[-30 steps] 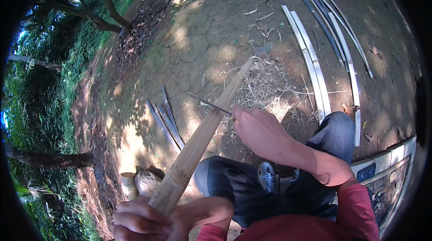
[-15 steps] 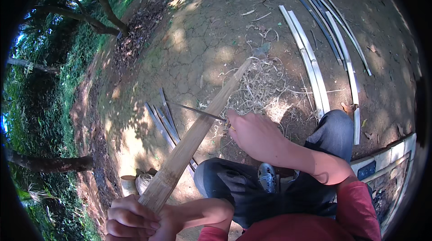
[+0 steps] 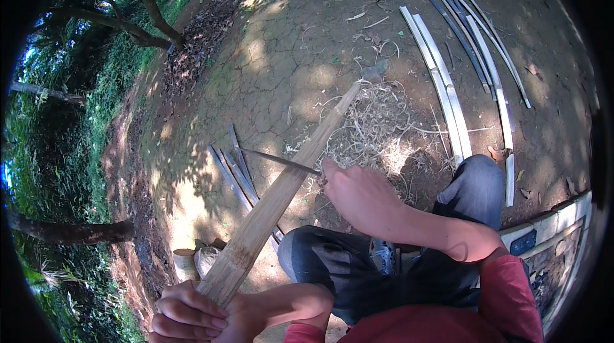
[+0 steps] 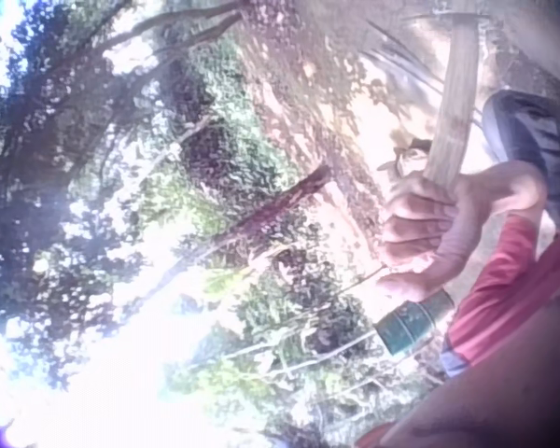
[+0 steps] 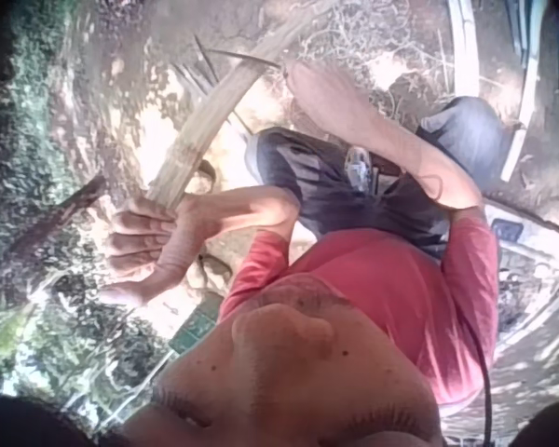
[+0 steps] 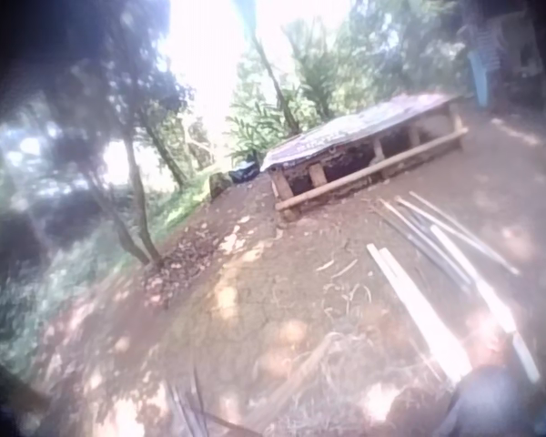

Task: The person shaves a long piece of bamboo by hand using a knife, holding the bamboo in their left hand while repeatedly scraping the tool along the wood surface to remove thin shavings. They rotate the bamboo piece to work on different sections while sitting in a dirt yard.

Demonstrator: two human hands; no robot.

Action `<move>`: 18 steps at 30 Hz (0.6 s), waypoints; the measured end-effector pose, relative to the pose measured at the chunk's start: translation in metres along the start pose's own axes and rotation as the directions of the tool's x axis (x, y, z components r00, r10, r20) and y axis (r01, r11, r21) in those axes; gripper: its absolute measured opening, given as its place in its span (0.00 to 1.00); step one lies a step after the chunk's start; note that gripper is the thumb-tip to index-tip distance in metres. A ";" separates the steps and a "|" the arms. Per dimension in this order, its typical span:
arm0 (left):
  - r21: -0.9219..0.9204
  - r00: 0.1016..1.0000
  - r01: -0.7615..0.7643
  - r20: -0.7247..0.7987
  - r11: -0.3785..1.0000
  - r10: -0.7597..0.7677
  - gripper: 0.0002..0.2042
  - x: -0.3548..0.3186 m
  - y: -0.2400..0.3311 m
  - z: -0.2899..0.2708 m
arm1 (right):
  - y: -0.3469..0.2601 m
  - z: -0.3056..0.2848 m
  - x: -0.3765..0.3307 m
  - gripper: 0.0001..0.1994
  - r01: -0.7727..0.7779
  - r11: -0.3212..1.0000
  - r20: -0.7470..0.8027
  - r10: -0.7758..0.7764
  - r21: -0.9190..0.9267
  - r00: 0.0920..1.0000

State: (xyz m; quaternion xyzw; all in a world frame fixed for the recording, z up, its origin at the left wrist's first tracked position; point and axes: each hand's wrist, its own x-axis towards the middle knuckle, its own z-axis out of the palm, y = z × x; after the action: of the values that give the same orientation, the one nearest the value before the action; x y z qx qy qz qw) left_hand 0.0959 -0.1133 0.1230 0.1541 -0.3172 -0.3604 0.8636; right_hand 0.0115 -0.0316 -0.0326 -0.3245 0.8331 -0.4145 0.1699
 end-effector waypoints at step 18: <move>-0.052 0.767 0.036 0.642 0.998 0.005 0.26 0.026 -0.005 -0.015 | 0.017 0.004 0.026 0.12 -0.044 0.999 0.039 0.044 -0.014 0.998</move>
State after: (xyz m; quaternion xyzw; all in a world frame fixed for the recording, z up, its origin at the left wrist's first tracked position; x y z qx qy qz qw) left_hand 0.1173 -0.1352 0.1205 -0.0019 -0.5806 -0.4078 0.7047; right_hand -0.0124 -0.0443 -0.0488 -0.3153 0.8392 -0.3986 0.1933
